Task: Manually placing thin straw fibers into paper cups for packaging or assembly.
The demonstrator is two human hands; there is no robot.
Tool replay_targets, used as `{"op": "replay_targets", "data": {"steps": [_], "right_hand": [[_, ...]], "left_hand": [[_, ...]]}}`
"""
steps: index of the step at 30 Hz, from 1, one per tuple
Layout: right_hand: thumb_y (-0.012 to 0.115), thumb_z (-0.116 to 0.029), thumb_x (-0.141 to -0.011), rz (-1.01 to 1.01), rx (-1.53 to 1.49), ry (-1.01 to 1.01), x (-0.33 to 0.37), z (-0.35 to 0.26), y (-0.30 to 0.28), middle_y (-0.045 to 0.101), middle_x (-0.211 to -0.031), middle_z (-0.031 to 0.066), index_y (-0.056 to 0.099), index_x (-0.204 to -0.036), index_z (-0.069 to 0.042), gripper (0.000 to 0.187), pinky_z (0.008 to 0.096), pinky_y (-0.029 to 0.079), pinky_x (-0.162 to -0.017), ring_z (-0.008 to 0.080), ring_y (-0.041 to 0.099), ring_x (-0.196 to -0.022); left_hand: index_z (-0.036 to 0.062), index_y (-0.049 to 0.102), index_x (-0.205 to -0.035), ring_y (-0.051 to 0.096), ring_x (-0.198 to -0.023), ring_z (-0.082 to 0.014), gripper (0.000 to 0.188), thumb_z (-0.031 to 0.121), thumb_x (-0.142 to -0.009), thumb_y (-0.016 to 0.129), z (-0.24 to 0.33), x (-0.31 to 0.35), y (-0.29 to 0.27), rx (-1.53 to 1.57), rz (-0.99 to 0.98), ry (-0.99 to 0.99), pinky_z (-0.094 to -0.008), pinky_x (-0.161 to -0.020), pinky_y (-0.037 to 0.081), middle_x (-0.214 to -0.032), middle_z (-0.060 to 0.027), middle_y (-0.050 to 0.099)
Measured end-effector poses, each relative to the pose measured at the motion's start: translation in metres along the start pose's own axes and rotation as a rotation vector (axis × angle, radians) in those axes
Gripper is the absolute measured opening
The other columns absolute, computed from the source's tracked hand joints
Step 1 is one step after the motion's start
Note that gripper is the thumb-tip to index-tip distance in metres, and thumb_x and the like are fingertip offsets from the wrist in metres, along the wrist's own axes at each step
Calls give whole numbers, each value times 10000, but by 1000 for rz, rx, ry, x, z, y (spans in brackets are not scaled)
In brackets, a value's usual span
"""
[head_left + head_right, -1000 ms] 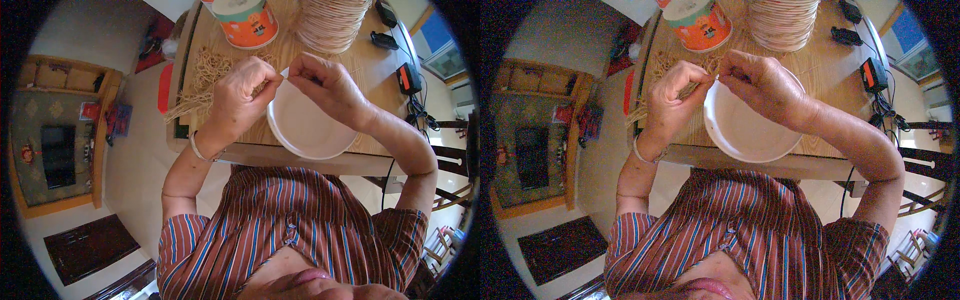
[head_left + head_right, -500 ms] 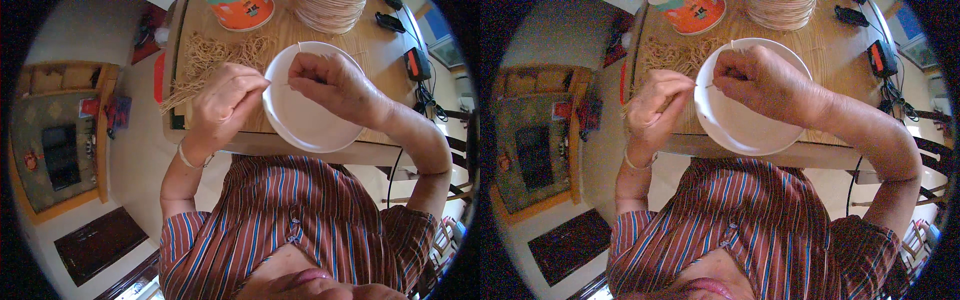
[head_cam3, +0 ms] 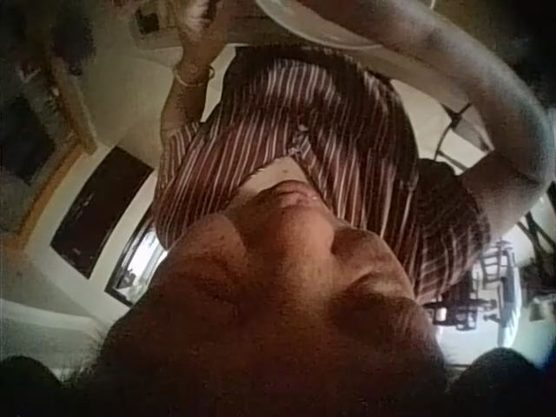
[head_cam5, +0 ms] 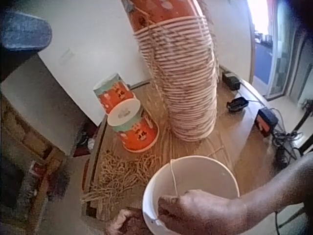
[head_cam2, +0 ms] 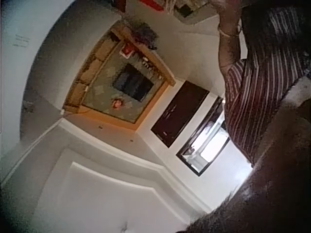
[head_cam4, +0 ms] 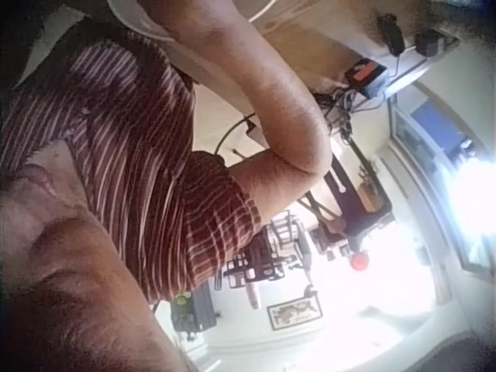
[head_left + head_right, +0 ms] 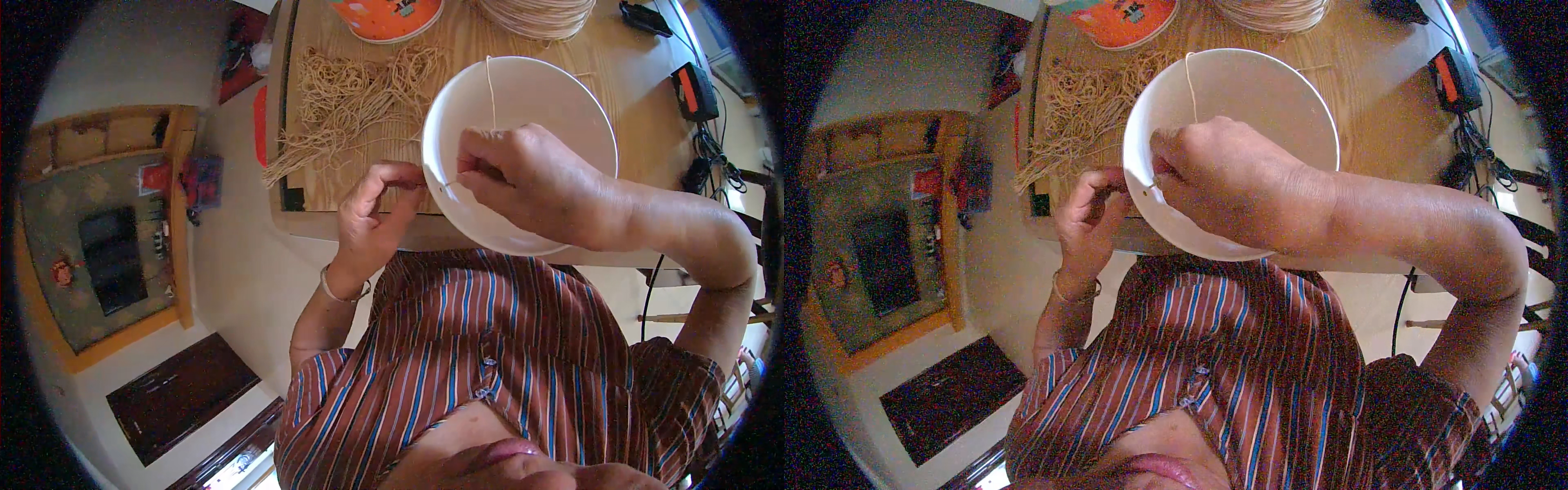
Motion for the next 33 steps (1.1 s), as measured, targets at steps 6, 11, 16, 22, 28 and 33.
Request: {"op": "replay_targets", "data": {"steps": [6,11,16,22,28,33], "right_hand": [[563,-165,-856,-51,-10,46,-2,0,2,647,-784,250,605,-854,21,191,494,518,-720,430,644,-782],[562,-163,-857,-69,-17,66,-2,0,2,651,-798,249,611,-865,22,191,489,522,-732,422,649,-801],[574,-163,-850,-80,-41,61,-3,2,4,653,-795,244,614,-868,19,188,485,524,-729,417,652,-796],[574,-168,-850,-76,-44,43,-2,1,5,652,-782,244,622,-869,18,192,483,524,-719,417,652,-783],[553,-176,-864,-83,-43,70,-3,0,6,652,-785,247,628,-881,16,207,484,525,-715,419,652,-782],[548,-174,-867,-90,-50,71,-4,0,6,651,-792,252,625,-874,19,208,486,524,-713,423,651,-779]], "left_hand": [[-10,590,-1026,599,-931,-131,202,-90,-842,611,-1,4,8,128,-4,-7,-259,-852,480,-982,-65,632],[-18,589,-1037,602,-926,-139,207,-85,-842,618,-3,6,7,98,-15,-3,-266,-851,484,-988,-73,629],[-20,593,-1032,610,-941,-142,203,-69,-840,636,-2,5,9,110,-32,20,-274,-847,495,-991,-72,637],[-24,592,-1034,613,-946,-143,204,-63,-839,637,-7,7,10,114,-25,-20,-273,-853,495,-990,-75,639],[-23,594,-1033,616,-928,-145,205,-63,-836,635,-5,4,12,108,-31,49,-277,-841,497,-979,-76,641],[-23,597,-1025,618,-911,-150,204,-63,-830,639,-6,4,12,108,-24,77,-278,-831,497,-970,-80,641]]}}
Point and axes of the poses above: each hand's wrist, its own x-axis away from the middle knuckle, its own y-axis out of the palm, z = x × y, the point moved 4 cm from there along -x, towards the middle knuckle
